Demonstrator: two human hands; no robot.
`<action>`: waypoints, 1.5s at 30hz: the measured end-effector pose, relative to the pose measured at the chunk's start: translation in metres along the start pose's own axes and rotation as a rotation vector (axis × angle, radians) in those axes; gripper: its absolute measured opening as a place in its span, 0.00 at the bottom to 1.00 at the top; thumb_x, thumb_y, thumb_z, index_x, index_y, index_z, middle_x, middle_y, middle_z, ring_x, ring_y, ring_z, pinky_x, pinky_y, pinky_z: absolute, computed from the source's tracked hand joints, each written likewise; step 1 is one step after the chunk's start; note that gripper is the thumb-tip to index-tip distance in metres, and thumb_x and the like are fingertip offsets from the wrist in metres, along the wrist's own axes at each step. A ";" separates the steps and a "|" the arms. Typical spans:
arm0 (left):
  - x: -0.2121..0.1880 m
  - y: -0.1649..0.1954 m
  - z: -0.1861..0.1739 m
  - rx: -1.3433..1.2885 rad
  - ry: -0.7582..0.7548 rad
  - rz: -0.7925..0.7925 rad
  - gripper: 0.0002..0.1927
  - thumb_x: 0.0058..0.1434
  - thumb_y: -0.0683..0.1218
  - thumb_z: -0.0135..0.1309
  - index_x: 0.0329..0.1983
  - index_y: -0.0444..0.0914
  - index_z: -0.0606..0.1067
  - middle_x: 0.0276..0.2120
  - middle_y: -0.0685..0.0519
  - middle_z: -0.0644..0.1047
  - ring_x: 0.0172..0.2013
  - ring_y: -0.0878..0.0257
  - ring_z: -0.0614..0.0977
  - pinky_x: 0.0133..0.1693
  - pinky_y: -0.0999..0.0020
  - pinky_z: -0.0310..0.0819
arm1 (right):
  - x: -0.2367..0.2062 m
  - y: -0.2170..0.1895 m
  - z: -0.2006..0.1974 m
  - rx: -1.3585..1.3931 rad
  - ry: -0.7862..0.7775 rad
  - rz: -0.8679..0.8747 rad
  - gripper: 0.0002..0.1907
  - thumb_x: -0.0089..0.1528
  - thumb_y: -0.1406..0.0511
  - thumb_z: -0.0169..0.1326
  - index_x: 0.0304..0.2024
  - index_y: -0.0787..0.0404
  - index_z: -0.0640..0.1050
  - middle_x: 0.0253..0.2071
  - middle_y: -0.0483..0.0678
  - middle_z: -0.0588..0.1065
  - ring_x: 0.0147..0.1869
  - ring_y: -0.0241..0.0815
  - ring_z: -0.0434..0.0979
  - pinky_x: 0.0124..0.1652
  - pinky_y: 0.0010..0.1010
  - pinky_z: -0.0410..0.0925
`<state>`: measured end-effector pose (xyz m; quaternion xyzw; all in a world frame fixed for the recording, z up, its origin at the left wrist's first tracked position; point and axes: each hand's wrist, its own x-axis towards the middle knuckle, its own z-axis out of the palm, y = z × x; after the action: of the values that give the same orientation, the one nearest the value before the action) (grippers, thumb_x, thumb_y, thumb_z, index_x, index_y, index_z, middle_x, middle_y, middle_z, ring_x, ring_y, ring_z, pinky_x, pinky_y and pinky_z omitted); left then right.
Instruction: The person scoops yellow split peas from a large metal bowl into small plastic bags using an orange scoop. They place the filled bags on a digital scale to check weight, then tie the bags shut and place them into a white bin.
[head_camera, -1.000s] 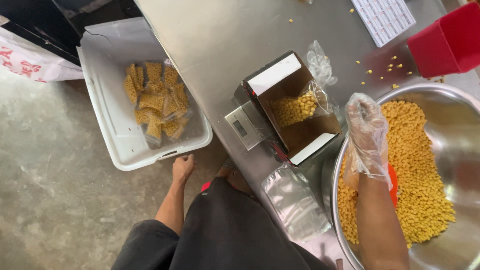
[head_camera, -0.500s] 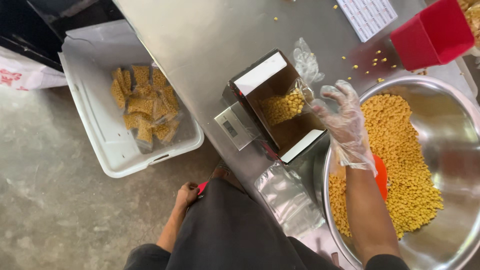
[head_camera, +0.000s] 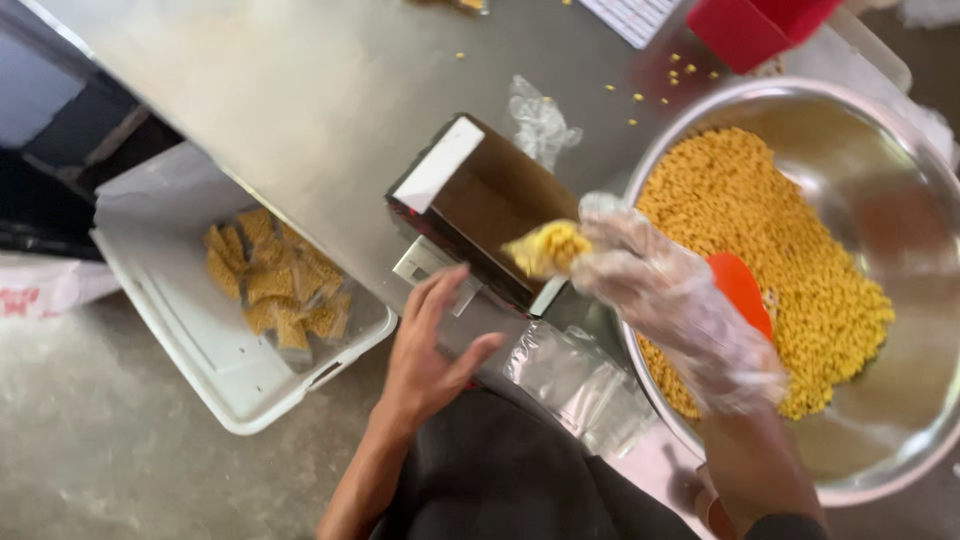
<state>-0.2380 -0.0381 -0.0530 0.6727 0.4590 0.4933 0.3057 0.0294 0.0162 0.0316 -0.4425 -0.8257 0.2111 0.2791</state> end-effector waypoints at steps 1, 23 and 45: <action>0.022 0.014 0.011 0.024 0.013 0.140 0.39 0.52 0.53 0.67 0.61 0.28 0.68 0.51 0.33 0.74 0.48 0.43 0.78 0.48 0.60 0.74 | -0.015 -0.012 -0.013 0.080 0.016 -0.037 0.06 0.62 0.68 0.62 0.41 0.58 0.79 0.63 0.54 0.73 0.66 0.52 0.77 0.62 0.36 0.73; 0.046 0.110 0.176 -0.678 -0.620 -0.169 0.11 0.67 0.46 0.61 0.44 0.32 0.81 0.34 0.53 0.81 0.36 0.70 0.80 0.39 0.75 0.74 | -0.180 -0.040 -0.033 0.905 1.079 0.736 0.13 0.61 0.73 0.61 0.48 0.69 0.80 0.46 0.49 0.80 0.50 0.37 0.80 0.51 0.29 0.74; 0.067 0.116 0.167 -0.604 -0.756 -0.008 0.14 0.73 0.48 0.52 0.49 0.33 0.80 0.40 0.49 0.83 0.40 0.66 0.83 0.44 0.72 0.78 | -0.177 -0.034 -0.019 0.878 1.062 0.520 0.10 0.62 0.73 0.61 0.47 0.64 0.81 0.50 0.50 0.78 0.56 0.42 0.78 0.56 0.34 0.73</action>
<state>-0.0379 -0.0146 0.0184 0.6842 0.1546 0.3244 0.6347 0.1009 -0.1499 0.0172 -0.5139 -0.2870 0.3389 0.7340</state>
